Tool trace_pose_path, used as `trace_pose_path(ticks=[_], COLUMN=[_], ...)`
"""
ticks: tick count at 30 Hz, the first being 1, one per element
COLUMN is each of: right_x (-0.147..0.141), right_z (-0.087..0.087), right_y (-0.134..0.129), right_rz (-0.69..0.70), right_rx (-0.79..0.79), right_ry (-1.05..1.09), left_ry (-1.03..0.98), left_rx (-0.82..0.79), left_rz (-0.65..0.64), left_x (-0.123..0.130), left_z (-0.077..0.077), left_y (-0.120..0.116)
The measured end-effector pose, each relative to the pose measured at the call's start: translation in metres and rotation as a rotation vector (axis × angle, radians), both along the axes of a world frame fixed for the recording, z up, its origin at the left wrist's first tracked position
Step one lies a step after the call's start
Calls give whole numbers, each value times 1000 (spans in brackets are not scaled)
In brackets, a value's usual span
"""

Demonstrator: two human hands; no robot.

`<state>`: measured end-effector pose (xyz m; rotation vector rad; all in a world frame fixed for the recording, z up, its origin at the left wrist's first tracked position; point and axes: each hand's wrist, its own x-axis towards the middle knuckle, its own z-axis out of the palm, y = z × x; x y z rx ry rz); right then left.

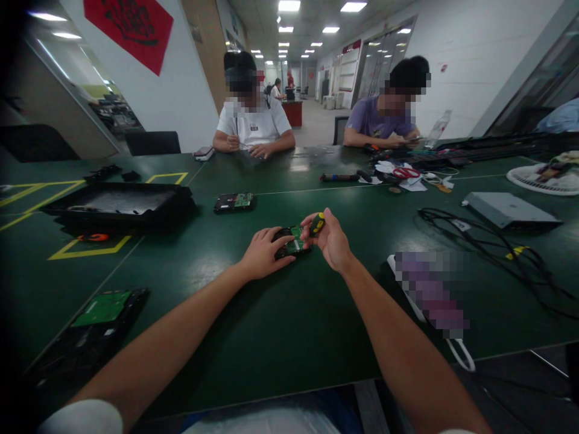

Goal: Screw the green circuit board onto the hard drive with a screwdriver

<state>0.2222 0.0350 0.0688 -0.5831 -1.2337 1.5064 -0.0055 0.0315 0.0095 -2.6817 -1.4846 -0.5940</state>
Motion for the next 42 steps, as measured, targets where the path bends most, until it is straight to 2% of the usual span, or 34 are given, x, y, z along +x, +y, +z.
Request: trace_pose_path(ticks=[5,13,27,36,42], right_x=[0,-5,-2,-1,-3], right_z=[-2,-7,-2,-6,-5], right_y=[0,-1,-1,1,0], right_rz=[-21,-151,-62,-102,-102], right_rx=[-29,19,-24,44,25], right_ry=[-39,-27,14,-47,-22], left_ry=[5,-6,-11,0,6], left_rx=[11,10,15,19,28], left_rz=[-4,-11,-10,-10,-9], left_x=[0,0,0,-1,0], left_z=[0,-2,-4,-5,-4], left_y=[0,1,1,2,1])
